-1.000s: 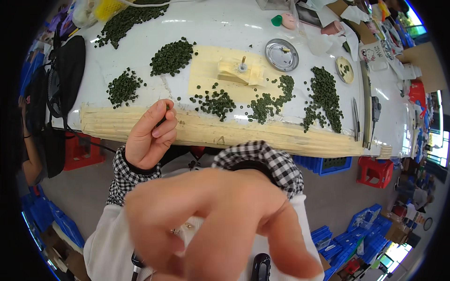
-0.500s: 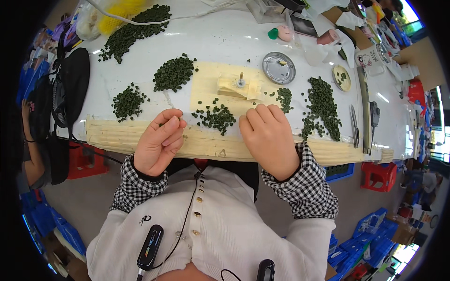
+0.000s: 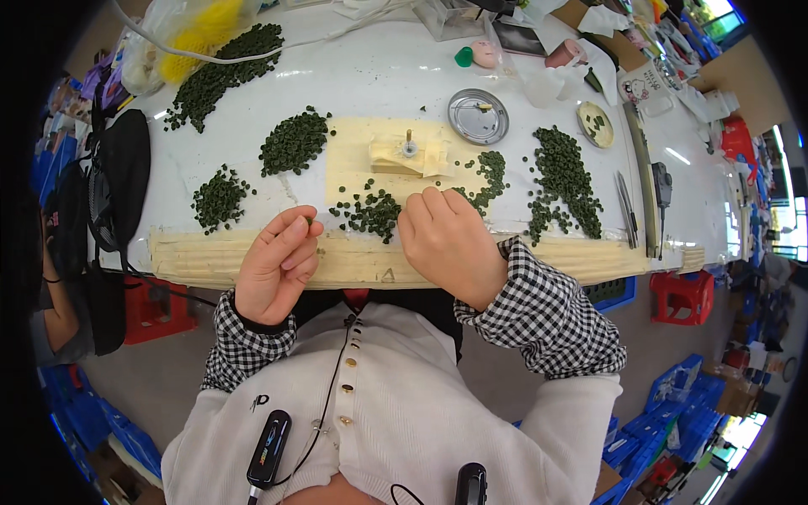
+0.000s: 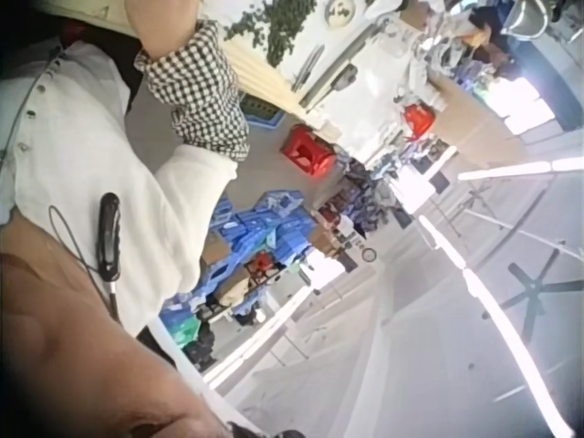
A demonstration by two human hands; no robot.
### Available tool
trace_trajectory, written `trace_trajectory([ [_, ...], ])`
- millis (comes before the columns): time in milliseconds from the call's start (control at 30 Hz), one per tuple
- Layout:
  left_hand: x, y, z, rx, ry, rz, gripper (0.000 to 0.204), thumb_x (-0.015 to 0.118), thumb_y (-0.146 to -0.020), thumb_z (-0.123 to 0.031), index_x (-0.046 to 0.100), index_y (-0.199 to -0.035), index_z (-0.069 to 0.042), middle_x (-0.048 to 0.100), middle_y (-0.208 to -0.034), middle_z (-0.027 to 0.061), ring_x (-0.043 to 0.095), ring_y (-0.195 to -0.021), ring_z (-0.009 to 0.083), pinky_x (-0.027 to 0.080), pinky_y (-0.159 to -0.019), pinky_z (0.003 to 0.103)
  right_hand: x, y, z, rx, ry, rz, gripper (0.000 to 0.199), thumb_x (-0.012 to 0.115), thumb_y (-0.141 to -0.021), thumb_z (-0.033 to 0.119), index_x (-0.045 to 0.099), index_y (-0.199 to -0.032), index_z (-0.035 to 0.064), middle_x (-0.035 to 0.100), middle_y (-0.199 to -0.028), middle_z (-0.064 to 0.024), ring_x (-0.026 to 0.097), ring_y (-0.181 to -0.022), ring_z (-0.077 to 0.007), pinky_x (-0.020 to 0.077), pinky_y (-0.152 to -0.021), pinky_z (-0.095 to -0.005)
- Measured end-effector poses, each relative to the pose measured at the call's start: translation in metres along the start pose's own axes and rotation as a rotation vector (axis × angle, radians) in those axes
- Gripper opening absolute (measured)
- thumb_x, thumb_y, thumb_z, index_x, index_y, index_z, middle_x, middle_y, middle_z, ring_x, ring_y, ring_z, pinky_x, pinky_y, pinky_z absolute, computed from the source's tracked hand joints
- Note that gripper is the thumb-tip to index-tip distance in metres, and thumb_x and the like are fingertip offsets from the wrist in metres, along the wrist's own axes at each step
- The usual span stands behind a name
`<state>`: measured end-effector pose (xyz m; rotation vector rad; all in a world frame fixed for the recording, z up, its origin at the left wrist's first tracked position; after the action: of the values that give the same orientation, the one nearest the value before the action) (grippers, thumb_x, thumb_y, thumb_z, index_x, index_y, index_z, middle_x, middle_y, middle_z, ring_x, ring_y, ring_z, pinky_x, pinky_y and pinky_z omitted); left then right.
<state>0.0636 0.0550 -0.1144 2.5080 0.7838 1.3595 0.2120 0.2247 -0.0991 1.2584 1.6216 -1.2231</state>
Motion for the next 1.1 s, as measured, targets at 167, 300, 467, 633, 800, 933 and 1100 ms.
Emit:
trace_trajectory([
  [167, 0.0, -0.001, 0.0, 0.004, -0.01, 0.001, 0.019, 0.051, -0.095, -0.011, 0.056, -0.11, 0.0, 0.061, -0.095, 0.0054, 0.032, -0.054, 0.0008, 0.029, -0.048, 0.016, 0.003, -0.003, -0.005, 0.071, -0.079, 0.003, 0.007, 0.058, -0.068, 0.008, 0.054, -0.072, 0.0045, 0.044, -0.07, -0.0053, 0.048, -0.071, -0.018, 0.0412, -0.064, -0.028],
  [300, 0.005, -0.004, 0.004, -0.01, 0.011, 0.029, 0.02, 0.056, -0.093, -0.012, 0.059, -0.108, 0.0, 0.063, -0.095, 0.0083, 0.035, -0.054, 0.001, 0.031, -0.049, 0.016, 0.003, -0.003, -0.014, 0.296, -0.582, -0.163, 0.011, 0.063, -0.069, 0.001, 0.055, -0.077, 0.0022, 0.05, -0.074, -0.0073, 0.053, -0.07, -0.0216, 0.0437, -0.061, -0.0303],
  [467, 0.017, -0.016, 0.012, -0.051, -0.022, 0.052, 0.02, 0.056, -0.093, -0.014, 0.059, -0.107, 0.0, 0.064, -0.097, 0.0092, 0.036, -0.054, 0.0013, 0.032, -0.049, 0.016, -0.022, -0.012, 0.005, 0.441, -0.94, -0.259, 0.015, 0.065, -0.071, -0.003, 0.058, -0.083, 0.0009, 0.054, -0.077, -0.0089, 0.055, -0.069, -0.0249, 0.0449, -0.059, -0.0321],
  [633, 0.024, -0.018, 0.016, -0.045, -0.036, 0.047, 0.021, 0.054, -0.094, -0.014, 0.057, -0.109, -0.001, 0.064, -0.097, 0.0058, 0.033, -0.054, 0.0014, 0.031, -0.049, 0.016, -0.02, -0.022, 0.017, 0.414, -0.755, -0.376, 0.017, 0.067, -0.069, -0.003, 0.059, -0.083, 0.0009, 0.054, -0.077, -0.0096, 0.055, -0.068, -0.0252, 0.0451, -0.058, -0.0336],
  [800, 0.021, -0.016, 0.014, -0.025, -0.011, 0.029, 0.02, 0.054, -0.094, -0.014, 0.058, -0.109, -0.001, 0.063, -0.096, 0.0046, 0.033, -0.054, 0.0015, 0.032, -0.049, 0.016, -0.017, -0.026, 0.024, 0.494, -0.837, -0.421, 0.016, 0.069, -0.07, -0.003, 0.061, -0.083, 0.0003, 0.056, -0.076, -0.0095, 0.058, -0.064, -0.0236, 0.0474, -0.055, -0.0302],
  [933, 0.02, -0.016, 0.013, -0.025, 0.001, 0.022, 0.02, 0.054, -0.094, -0.014, 0.059, -0.108, -0.001, 0.063, -0.095, 0.004, 0.034, -0.054, 0.0014, 0.032, -0.049, 0.016, -0.014, -0.027, 0.028, 0.504, -0.845, -0.454, 0.017, 0.069, -0.071, -0.005, 0.062, -0.086, -0.0006, 0.058, -0.078, -0.0102, 0.06, -0.065, -0.0233, 0.0488, -0.055, -0.0289],
  [1100, 0.02, -0.018, 0.013, -0.018, 0.001, 0.002, 0.019, 0.055, -0.093, -0.012, 0.059, -0.108, -0.001, 0.063, -0.095, 0.0041, 0.034, -0.054, 0.0013, 0.031, -0.049, 0.016, -0.006, -0.025, 0.03, 0.408, -0.695, -0.499, 0.017, 0.068, -0.073, -0.006, 0.062, -0.088, -0.0014, 0.059, -0.081, -0.0113, 0.061, -0.064, -0.022, 0.0493, -0.055, -0.0287],
])
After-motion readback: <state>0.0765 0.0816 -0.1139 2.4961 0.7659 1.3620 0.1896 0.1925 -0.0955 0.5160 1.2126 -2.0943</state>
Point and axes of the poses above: each hand's wrist, its own y-axis away from the middle knuckle, its own x-axis out of the palm, z = x × y, the point moved 1 cm from there along -y, towards the middle knuckle
